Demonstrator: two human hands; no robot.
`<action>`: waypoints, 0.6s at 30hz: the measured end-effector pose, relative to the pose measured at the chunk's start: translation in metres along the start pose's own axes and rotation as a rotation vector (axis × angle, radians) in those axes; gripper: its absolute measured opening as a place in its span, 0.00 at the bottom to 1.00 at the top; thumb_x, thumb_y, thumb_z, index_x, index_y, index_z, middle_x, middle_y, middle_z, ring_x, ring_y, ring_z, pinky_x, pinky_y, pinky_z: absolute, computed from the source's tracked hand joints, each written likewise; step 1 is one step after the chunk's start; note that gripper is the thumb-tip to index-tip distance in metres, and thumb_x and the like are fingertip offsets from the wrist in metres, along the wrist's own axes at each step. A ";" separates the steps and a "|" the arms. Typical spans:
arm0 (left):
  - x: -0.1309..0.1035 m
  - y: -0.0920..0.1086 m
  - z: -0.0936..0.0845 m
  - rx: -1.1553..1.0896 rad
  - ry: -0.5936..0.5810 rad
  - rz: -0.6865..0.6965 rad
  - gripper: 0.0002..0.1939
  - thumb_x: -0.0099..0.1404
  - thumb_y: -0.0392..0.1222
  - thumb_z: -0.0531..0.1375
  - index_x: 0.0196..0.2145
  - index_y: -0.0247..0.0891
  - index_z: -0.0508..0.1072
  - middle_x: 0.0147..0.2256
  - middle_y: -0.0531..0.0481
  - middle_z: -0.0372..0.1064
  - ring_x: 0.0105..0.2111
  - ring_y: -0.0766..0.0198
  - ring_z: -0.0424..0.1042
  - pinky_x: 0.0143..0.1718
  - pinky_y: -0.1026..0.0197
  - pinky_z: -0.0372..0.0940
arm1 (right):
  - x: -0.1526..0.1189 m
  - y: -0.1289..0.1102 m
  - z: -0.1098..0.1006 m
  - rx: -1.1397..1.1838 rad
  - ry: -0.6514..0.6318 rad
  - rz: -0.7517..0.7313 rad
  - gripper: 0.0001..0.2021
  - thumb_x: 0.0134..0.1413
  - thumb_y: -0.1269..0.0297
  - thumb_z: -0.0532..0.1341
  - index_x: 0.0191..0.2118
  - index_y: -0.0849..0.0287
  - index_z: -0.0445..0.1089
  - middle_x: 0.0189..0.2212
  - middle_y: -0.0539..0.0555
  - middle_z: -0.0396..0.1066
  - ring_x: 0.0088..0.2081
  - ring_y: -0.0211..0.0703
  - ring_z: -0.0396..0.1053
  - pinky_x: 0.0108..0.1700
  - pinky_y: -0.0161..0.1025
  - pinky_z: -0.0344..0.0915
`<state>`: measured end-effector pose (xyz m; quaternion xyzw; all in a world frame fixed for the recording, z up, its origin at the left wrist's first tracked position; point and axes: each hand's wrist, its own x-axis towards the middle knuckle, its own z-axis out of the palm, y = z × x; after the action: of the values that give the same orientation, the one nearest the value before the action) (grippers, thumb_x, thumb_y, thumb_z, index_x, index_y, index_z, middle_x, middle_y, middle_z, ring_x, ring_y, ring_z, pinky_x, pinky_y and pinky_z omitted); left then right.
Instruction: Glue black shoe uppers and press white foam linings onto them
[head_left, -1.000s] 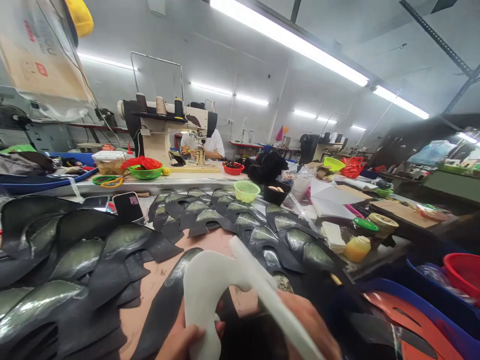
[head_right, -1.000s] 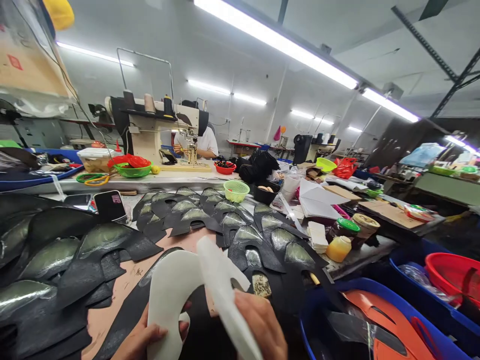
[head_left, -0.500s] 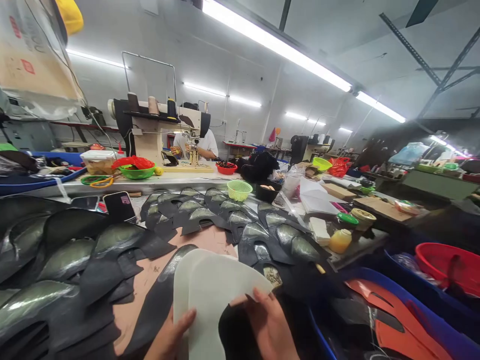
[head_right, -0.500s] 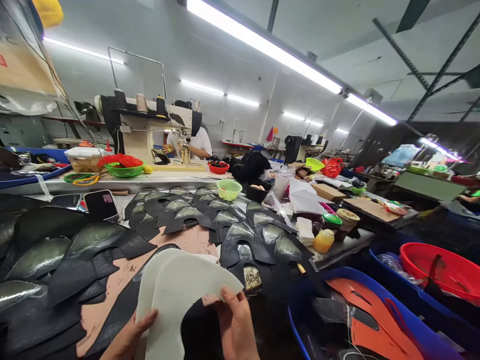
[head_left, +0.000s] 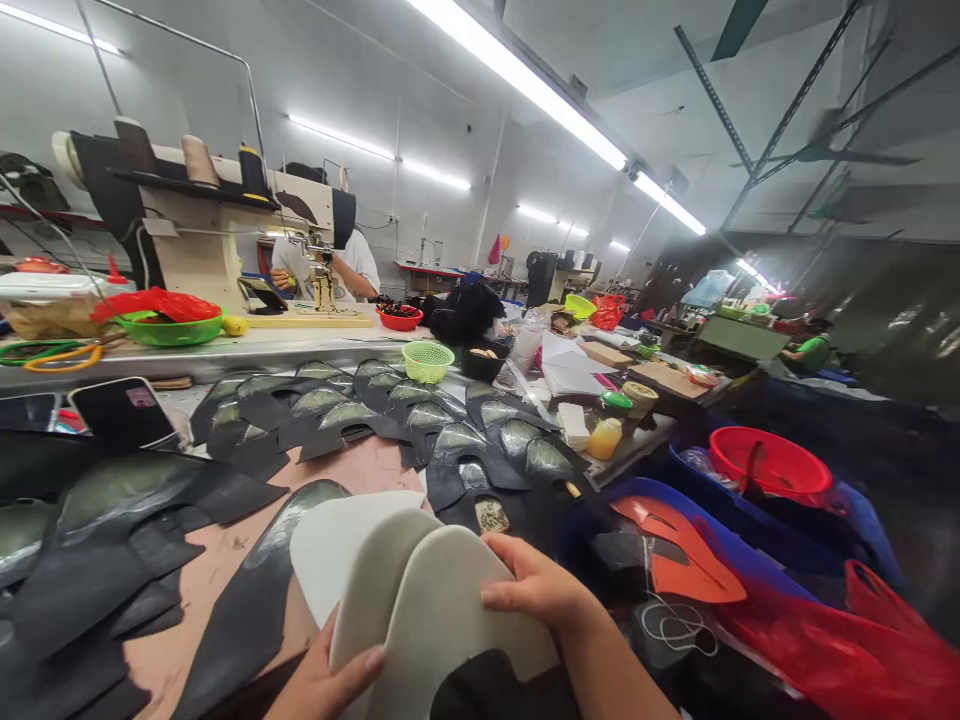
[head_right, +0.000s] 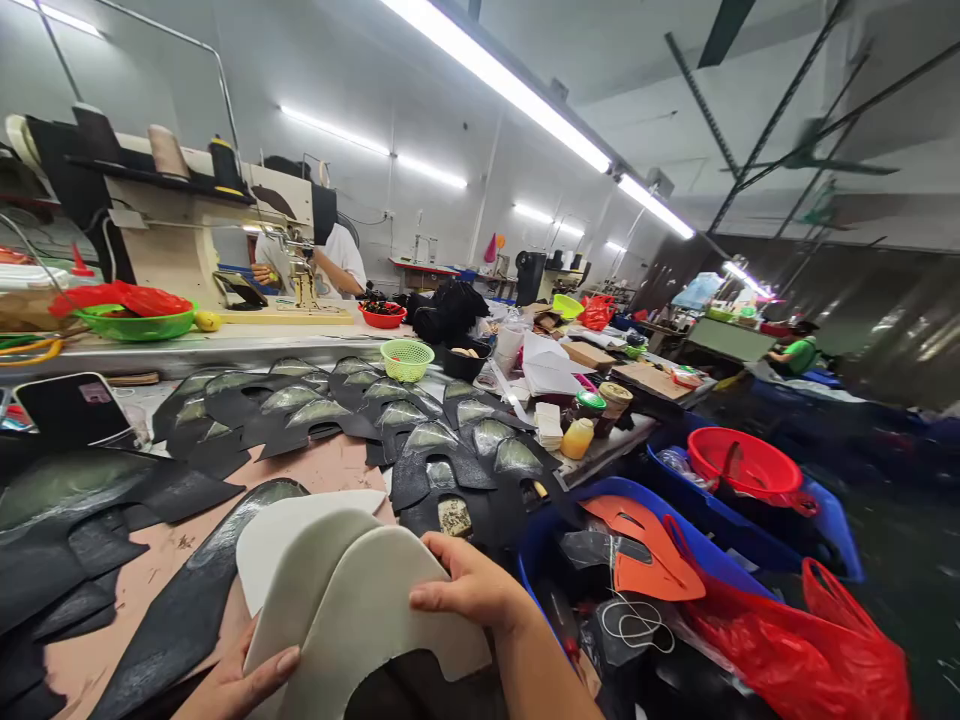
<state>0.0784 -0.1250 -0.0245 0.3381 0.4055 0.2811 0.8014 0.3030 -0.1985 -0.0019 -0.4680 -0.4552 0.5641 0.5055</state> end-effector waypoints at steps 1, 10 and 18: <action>0.000 0.001 0.000 0.004 0.029 0.014 0.49 0.34 0.48 0.71 0.55 0.43 0.59 0.34 0.47 0.75 0.37 0.44 0.72 0.35 0.52 0.69 | -0.005 -0.002 -0.001 -0.004 0.068 -0.054 0.20 0.33 0.54 0.69 0.31 0.61 0.65 0.24 0.45 0.65 0.25 0.32 0.61 0.26 0.28 0.55; 0.002 -0.005 0.009 -0.106 0.059 0.229 0.49 0.39 0.47 0.70 0.57 0.45 0.52 0.43 0.46 0.71 0.45 0.49 0.69 0.46 0.56 0.64 | -0.010 0.002 0.048 -0.483 0.942 -0.555 0.14 0.46 0.59 0.63 0.38 0.56 0.62 0.30 0.51 0.71 0.27 0.39 0.69 0.28 0.32 0.67; 0.011 -0.017 -0.011 -0.042 0.155 0.242 0.54 0.39 0.54 0.69 0.59 0.50 0.45 0.41 0.52 0.72 0.48 0.49 0.66 0.45 0.58 0.64 | 0.016 0.020 0.089 -0.926 0.193 -0.746 0.17 0.53 0.57 0.57 0.47 0.58 0.66 0.48 0.57 0.68 0.48 0.42 0.67 0.49 0.36 0.64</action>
<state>0.0782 -0.1238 -0.0474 0.3448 0.4164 0.4094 0.7349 0.2117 -0.1872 -0.0092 -0.4974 -0.7392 0.0469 0.4517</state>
